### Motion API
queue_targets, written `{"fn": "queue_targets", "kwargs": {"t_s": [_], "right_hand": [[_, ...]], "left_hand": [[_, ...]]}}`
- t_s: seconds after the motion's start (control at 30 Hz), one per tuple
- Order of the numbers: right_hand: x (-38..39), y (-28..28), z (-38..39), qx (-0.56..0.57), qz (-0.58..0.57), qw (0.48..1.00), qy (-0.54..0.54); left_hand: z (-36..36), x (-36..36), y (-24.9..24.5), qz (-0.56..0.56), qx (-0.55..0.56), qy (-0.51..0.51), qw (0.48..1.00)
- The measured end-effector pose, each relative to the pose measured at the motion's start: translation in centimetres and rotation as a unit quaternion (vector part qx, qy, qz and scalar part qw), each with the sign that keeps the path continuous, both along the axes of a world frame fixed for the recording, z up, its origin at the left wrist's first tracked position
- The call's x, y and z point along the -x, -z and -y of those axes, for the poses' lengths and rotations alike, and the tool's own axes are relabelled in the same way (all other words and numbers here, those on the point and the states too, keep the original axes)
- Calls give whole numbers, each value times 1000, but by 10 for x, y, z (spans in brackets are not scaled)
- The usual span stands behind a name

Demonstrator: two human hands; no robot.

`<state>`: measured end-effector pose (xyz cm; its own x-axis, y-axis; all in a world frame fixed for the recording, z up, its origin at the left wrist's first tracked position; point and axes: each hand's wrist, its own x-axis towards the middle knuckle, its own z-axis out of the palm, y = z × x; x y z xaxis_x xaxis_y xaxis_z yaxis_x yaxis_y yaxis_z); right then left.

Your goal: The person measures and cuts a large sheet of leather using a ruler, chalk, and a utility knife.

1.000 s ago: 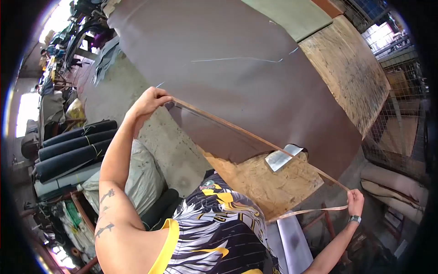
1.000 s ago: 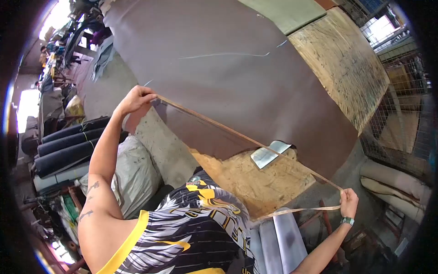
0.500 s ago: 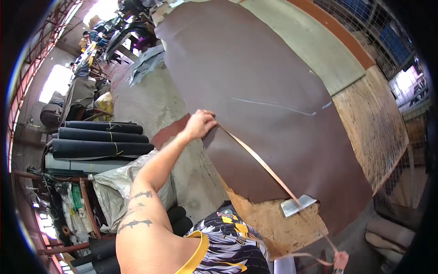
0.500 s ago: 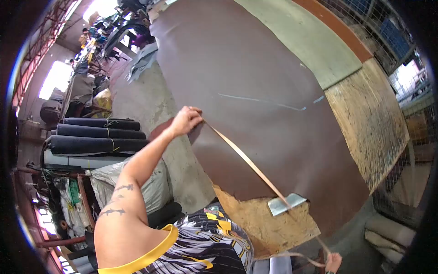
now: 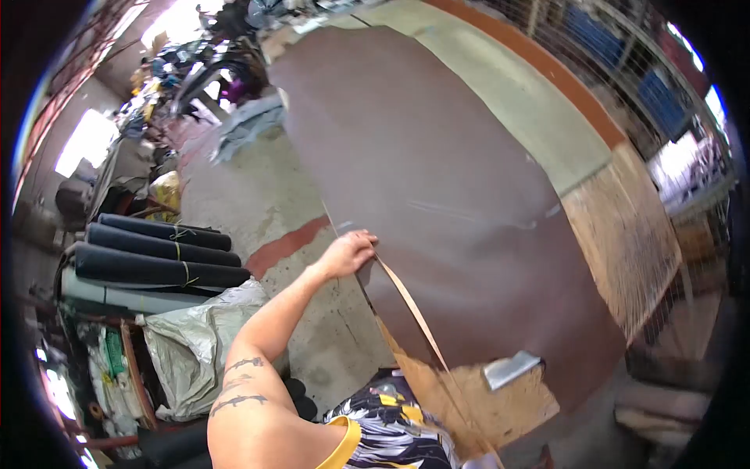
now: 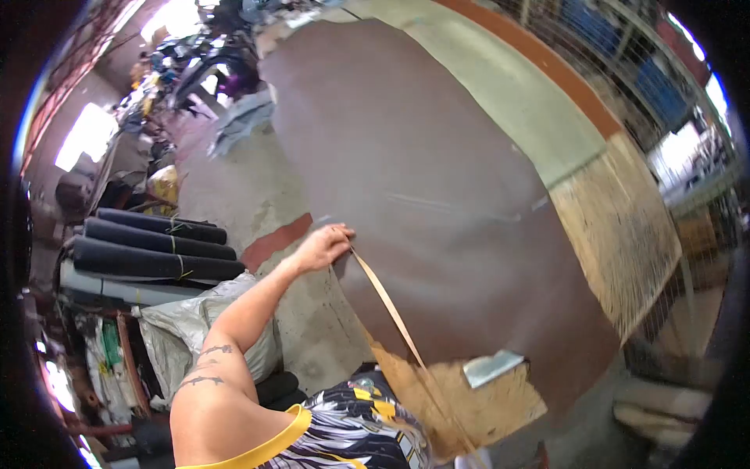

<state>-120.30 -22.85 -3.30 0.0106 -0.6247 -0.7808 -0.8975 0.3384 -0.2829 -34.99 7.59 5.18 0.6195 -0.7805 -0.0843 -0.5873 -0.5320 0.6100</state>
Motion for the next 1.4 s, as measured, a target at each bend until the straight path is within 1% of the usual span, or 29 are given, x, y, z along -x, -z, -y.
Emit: {"fn": "queue_targets", "kwargs": {"t_s": [0.03, 0.07, 0.1, 0.13, 0.17, 0.2, 0.23, 0.33, 0.37, 0.53, 0.6, 0.63, 0.67, 0.7, 0.73, 0.77, 0.8, 0.83, 0.87, 0.9, 0.93, 0.97, 1.0, 1.03, 1.1, 1.13, 1.2, 1.3, 1.4], "right_hand": [[18, -5, -17, 5, 3, 1000, 11], [43, -12, -36, 8, 11, 1000, 20], [63, -31, -57, 9, 19, 999, 27], [90, -43, -79, 8, 28, 999, 41], [96, -53, -95, 9, 27, 998, 57], [99, -56, -108, 19, 39, 997, 68], [86, -63, -119, -8, -64, 995, 72], [79, -68, -142, -36, -7, 988, 151], [78, -72, -147, -30, -40, 991, 121], [86, -71, -154, -14, -14, 992, 126], [101, -64, -150, 13, 14, 993, 113], [99, -73, -141, 26, -9, 999, 30], [101, -79, -127, 41, -34, 997, -47], [101, -92, -111, 48, 21, 998, -40], [93, -109, -94, 51, 77, 995, -33], [84, -126, -77, 51, 133, 989, -26], [74, -152, -57, 84, 120, 988, -38], [34, -204, -46, 126, 128, 982, -55], [14, -241, -36, 263, 75, 947, -171], [-45, -318, -39, 237, 4, 967, -94], [-55, -357, -32, 256, 35, 964, -60], [-47, -395, -25, 323, 84, 939, -87], [-47, -441, -28, 356, 108, 924, -84], [-44, -464, -46, 379, 140, 909, -97], [-46, -441, -118, 358, 203, 899, -153], [-55, -411, -155, 316, 224, 903, -188], [-91, -327, -222, 188, 250, 917, -246], [-129, -202, -314, 14, 234, 936, -263], [-140, -164, -350, -35, 218, 938, -268]], "left_hand": [[-2, 0, 1, -6, -6, -20, 1000], [0, 0, -9, 25, -43, -8, 999], [6, 5, -27, -67, -45, -46, 996], [2, 5, -16, -35, 9, -40, 999], [-4, -6, -6, -46, 23, 16, 999], [-7, -7, -2, -33, 6, 7, 999], [-9, -7, -3, -73, 22, 0, 997], [-13, -3, -6, -105, 10, -32, 994], [-16, -3, -10, -101, 2, -21, 995], [-41, -6, -12, -62, 0, 19, 998], [-53, -3, -31, -147, 6, -11, 989], [-57, -1, -44, -188, 10, -21, 982], [-66, -7, -51, -161, 1, -6, 987], [-71, -12, -63, -126, -14, 19, 992], [-71, -11, -84, -148, -25, 0, 989], [-69, -11, -111, -130, -35, 2, 991], [-77, -31, -122, -112, 6, 25, 993], [-87, -63, -133, -86, 36, 40, 995], [-89, -71, -167, -30, 29, 21, 999], [-100, -99, -194, -5, 79, 29, 996], [-112, -112, -231, -9, 130, -5, 991], [-124, -114, -280, -12, 146, -66, 987], [-144, -120, -323, 24, 190, -63, 979], [-163, -125, -367, 62, 232, -59, 969], [-214, -130, -438, 131, 278, -75, 949], [-247, -134, -467, 164, 285, -95, 939], [-325, -145, -499, 212, 279, -159, 923], [-454, -167, -505, 244, 231, -281, 899], [-582, -184, -472, 231, 139, -412, 870]]}}
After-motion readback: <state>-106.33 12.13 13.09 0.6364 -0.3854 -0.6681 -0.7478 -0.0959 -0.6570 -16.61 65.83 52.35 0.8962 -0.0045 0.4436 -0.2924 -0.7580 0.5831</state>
